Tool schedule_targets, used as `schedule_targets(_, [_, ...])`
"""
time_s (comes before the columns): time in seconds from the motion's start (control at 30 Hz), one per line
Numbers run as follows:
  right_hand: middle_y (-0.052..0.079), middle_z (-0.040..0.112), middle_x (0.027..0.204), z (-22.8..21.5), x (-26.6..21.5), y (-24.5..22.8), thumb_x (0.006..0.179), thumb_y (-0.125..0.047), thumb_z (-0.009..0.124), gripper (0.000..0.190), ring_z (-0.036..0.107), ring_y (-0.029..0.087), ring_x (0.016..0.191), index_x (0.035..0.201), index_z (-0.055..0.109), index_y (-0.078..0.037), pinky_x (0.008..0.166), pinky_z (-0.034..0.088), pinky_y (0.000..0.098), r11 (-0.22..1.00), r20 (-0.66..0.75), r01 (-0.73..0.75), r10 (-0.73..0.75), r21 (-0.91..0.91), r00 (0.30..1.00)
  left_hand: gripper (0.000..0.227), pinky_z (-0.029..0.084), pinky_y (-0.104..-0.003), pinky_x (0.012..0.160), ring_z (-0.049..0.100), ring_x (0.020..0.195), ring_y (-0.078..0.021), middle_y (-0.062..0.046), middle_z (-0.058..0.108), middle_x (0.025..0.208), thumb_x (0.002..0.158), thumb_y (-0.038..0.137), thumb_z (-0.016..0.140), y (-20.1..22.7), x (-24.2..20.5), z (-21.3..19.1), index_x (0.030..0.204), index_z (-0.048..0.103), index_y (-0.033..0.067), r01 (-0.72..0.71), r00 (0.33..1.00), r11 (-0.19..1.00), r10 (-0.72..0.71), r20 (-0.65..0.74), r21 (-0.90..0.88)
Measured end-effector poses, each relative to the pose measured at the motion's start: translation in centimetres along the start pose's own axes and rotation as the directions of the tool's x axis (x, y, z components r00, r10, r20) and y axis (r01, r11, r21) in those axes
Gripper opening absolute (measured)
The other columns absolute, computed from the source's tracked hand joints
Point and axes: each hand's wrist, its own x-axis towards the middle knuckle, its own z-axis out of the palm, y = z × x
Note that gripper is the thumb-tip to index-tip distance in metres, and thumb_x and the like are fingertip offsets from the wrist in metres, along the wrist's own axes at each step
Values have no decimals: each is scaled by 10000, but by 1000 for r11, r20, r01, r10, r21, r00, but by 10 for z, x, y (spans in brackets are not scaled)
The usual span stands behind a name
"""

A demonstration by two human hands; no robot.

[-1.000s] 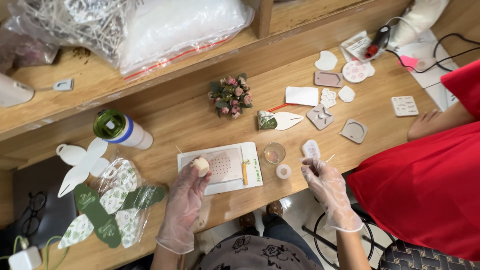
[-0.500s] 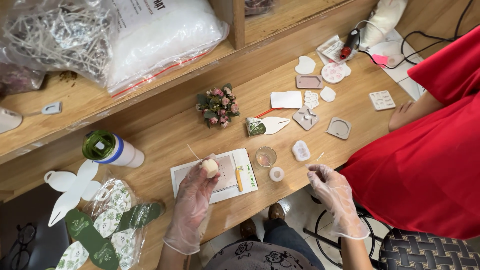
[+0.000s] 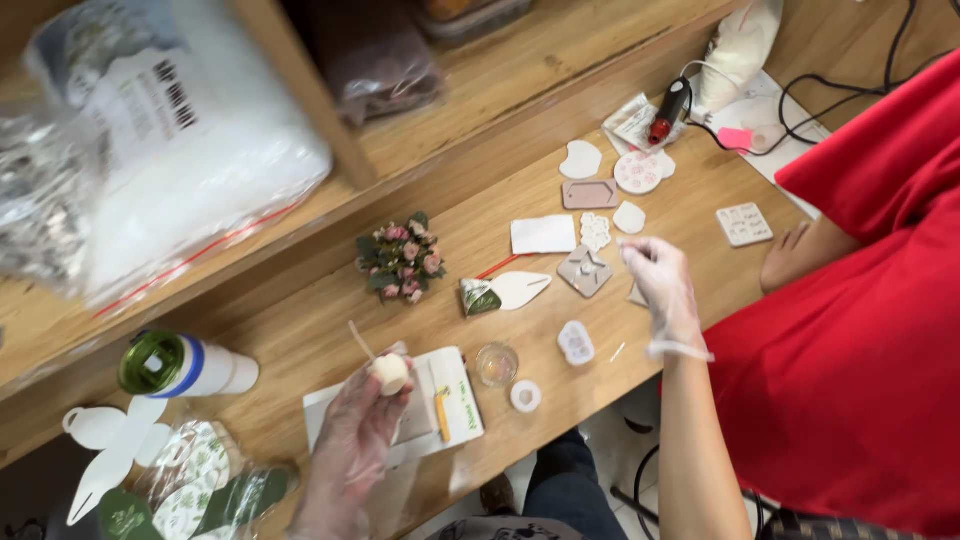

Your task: Preparing and finishing decorative candles by trimming wicks, heat-treating surfaces, and dipping them in melted wax.

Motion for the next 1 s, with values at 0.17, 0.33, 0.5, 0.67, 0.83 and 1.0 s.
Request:
schedule_targets(0.17, [47,741,952,24,197,53,904,-340,660,339,628,163,858,1043,766,-49,771,504,290,990,-27,101,-104,-98,994,527,549,-315,902,633,1009,-273,-278,613,1313,892,72,560,1,5,17,1381,517,-121,-48,991,998,53,-127,45])
schedule_targets(0.33, [180,746,1035,70,413,120,863,-348,664,309,694,373,952,993,783,-94,849,538,438,956,-217,71,-136,-283,967,569,574,-363,945,677,1074,-309,-316,566,1369,947,86,571,-15,27,-12,1446,393,-123,-59,994,998,56,91,24])
schedule_targets(0.5, [224,682,1033,58,444,90,874,-319,736,386,684,383,893,1106,654,-21,807,560,457,971,-319,29,-107,-238,942,535,624,-387,883,692,1019,-343,-309,585,1287,929,86,580,-22,29,-12,1407,427,-99,-95,994,993,91,58,64])
schedule_targets(0.67, [274,630,1075,71,425,61,922,-436,755,519,633,442,913,1175,603,-9,793,510,515,977,-244,32,-84,-210,966,480,568,-420,1000,661,1113,-384,-312,501,1369,982,29,602,-40,46,-46,1417,442,-95,-123,930,992,121,346,-16])
schedule_targets(0.83, [207,614,922,49,409,9,934,-356,689,368,556,332,718,1081,618,-26,616,418,446,972,-162,-25,64,232,985,540,605,-416,997,614,1160,-339,-175,423,1386,968,17,706,-60,72,-148,1448,483,126,133,839,991,-127,530,26])
schedule_targets(1.0, [156,603,808,43,419,19,943,-297,638,267,499,250,572,1011,629,-39,483,350,394,841,-92,-80,152,535,984,518,577,-477,991,616,1141,-431,-327,440,1369,1012,45,681,-67,60,-130,1457,427,-30,-41,864,998,55,500,-40])
